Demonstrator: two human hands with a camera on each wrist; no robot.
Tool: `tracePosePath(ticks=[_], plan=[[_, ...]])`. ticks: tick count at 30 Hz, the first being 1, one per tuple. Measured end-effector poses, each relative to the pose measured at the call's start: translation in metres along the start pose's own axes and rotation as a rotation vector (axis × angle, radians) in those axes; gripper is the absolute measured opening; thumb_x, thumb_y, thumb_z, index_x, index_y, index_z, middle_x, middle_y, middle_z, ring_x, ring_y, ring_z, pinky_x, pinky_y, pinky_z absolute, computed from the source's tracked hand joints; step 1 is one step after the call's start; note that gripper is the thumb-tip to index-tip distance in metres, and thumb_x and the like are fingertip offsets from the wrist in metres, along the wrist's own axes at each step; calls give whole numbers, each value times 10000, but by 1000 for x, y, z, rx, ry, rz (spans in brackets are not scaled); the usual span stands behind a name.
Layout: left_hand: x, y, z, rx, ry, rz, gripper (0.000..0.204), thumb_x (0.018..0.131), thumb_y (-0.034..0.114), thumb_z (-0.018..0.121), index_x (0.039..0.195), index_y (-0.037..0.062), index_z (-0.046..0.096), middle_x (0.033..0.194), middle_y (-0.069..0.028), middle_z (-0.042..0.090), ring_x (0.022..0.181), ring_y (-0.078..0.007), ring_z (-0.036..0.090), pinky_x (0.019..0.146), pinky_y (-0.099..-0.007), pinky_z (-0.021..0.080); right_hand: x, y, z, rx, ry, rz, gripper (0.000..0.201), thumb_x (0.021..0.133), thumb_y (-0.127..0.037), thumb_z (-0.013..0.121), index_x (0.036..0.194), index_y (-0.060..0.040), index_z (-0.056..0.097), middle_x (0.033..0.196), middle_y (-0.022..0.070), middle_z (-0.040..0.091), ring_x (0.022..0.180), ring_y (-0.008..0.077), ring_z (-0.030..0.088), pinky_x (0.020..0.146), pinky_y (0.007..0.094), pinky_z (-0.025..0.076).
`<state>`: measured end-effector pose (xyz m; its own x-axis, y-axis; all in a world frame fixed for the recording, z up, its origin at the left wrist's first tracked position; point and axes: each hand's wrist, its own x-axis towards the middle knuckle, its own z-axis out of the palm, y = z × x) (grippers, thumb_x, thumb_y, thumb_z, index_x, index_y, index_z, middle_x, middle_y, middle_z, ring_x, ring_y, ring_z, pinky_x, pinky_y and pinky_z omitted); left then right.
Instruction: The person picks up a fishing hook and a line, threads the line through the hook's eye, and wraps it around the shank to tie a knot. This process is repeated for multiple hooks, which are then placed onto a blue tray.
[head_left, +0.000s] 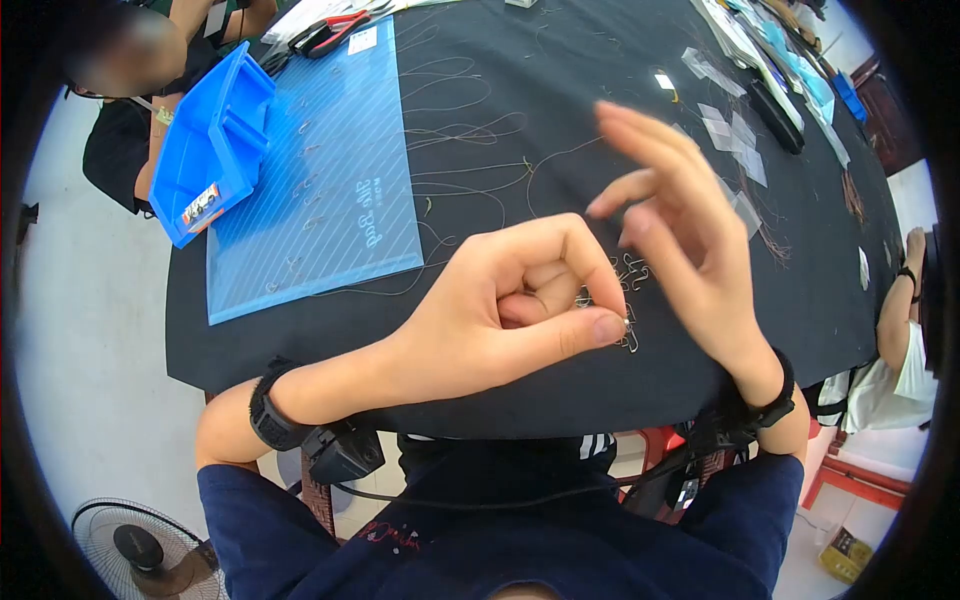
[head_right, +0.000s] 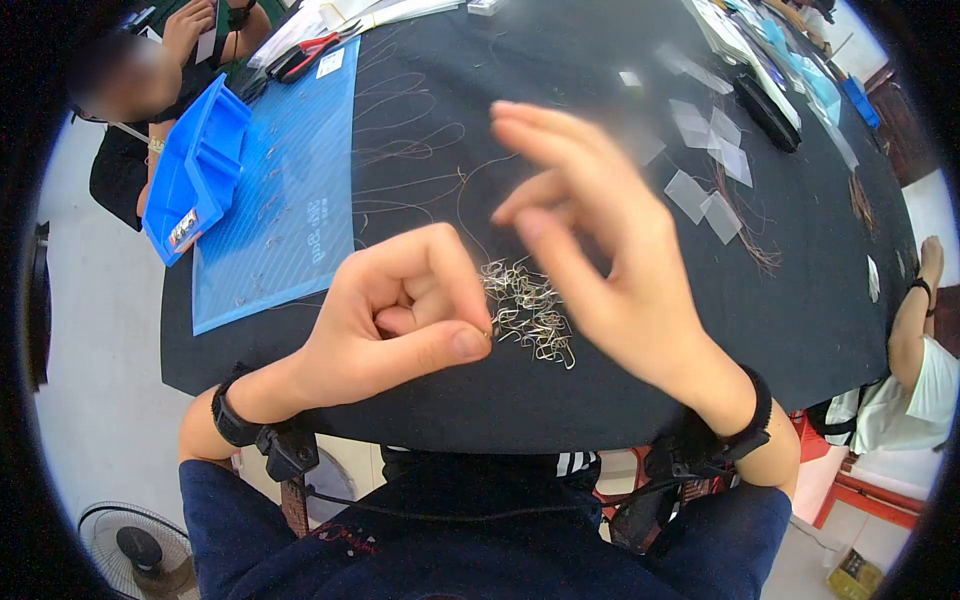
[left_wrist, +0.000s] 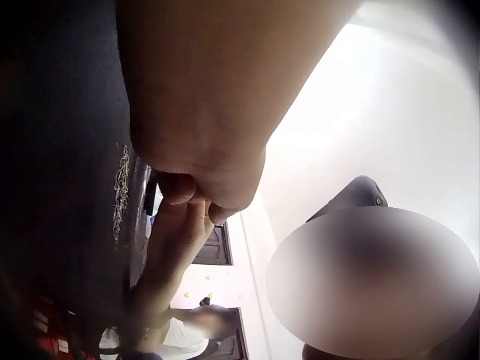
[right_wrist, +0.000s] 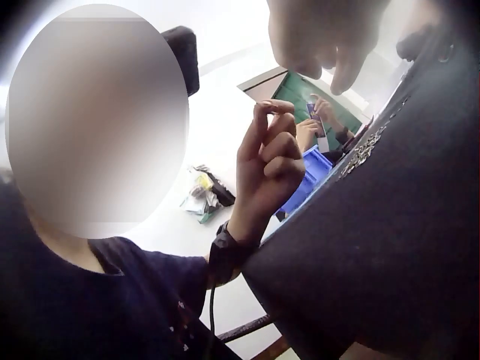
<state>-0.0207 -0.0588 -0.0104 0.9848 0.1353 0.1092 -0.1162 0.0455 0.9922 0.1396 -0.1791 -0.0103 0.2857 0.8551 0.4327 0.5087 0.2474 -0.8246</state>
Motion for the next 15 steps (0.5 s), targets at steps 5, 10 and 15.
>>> tracePosePath(ticks=[5, 10, 15], plan=[[2, 1, -3, -47, 180, 12, 124, 882, 98, 638, 913, 38, 534, 588, 118, 327, 489, 30, 253, 457, -157, 181, 3, 0, -10, 255, -117, 216, 437, 888, -65, 519, 1313, 3, 448, 1261, 136, 531, 818, 109, 607, 592, 190, 461], [4, -1, -1, -66, 294, 111, 100, 872, 84, 648, 908, 23, 578, 559, 122, 274, 503, 22, 223, 465, -180, 188, -9, -10, 5, 498, -599, 441, 595, 910, -154, 570, 1406, -22, 269, 1133, 133, 582, 721, 100, 597, 543, 211, 468], [3, 0, -7, 130, 249, 228, 96, 872, 61, 634, 905, 16, 556, 570, 114, 310, 498, 29, 241, 470, -160, 188, -8, -6, 1, 352, -709, 293, 239, 919, -182, 579, 1058, 12, 588, 721, 8, 607, 600, 66, 505, 524, 212, 384]])
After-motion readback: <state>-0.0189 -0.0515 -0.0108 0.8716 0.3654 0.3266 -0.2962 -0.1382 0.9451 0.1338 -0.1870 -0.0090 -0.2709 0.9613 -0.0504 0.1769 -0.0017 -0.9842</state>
